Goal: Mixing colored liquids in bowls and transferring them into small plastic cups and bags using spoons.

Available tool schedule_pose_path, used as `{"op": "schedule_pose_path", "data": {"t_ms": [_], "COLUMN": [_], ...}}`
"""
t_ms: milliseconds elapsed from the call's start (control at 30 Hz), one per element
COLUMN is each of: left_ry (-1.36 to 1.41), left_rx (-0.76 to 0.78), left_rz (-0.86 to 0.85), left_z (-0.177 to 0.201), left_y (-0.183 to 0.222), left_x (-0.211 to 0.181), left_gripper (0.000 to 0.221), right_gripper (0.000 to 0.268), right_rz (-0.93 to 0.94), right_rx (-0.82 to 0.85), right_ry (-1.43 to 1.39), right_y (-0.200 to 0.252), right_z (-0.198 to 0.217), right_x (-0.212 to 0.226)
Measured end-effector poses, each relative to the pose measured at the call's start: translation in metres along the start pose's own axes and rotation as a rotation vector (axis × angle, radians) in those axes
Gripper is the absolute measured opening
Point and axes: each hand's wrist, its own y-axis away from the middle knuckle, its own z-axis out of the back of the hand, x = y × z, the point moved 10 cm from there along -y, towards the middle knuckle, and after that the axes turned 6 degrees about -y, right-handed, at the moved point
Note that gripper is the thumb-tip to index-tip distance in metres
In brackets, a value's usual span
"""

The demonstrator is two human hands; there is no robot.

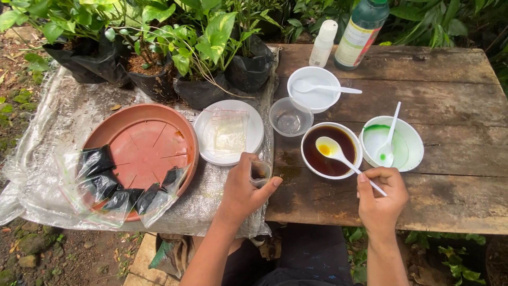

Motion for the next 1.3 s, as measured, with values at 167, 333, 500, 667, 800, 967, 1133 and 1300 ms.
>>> {"op": "schedule_pose_path", "data": {"t_ms": [167,333,500,667,800,967,1133,1300], "left_ry": [0.1,0.107,0.101,0.108,0.088,0.102,0.107,0.1], "left_rx": [-0.073,-0.084,-0.091,-0.079,-0.085,-0.083,-0.088,-0.069], "left_rz": [-0.021,-0.017,-0.029,-0.034,-0.044,-0.036,-0.038,-0.013], "left_z": [0.002,0.0,0.001,-0.001,0.0,0.0,0.001,-0.002], "left_y": [0.001,0.0,0.001,0.0,0.0,0.001,0.001,0.001], "left_x": [0.006,0.01,0.009,0.008,0.008,0.009,0.009,0.01], "left_gripper": [0.058,0.057,0.057,0.056,0.057,0.056,0.057,0.06], "right_gripper": [0.008,0.006,0.006,0.005,0.006,0.006,0.006,0.006], "right_rz": [0.096,0.088,0.081,0.05,0.034,0.027,0.031,0.012], "right_rx": [0.026,0.032,0.036,0.026,0.019,0.024,0.027,0.021], "right_ry": [-0.148,-0.159,-0.156,-0.15,-0.148,-0.152,-0.151,-0.158], "right_y": [-0.007,-0.007,-0.007,-0.006,-0.005,-0.005,-0.004,-0.003], "right_z": [-0.001,-0.003,-0.003,-0.003,-0.002,-0.003,-0.004,-0.002], "right_x": [-0.007,-0.008,-0.009,-0.01,-0.013,-0.015,-0.014,-0.018]}}
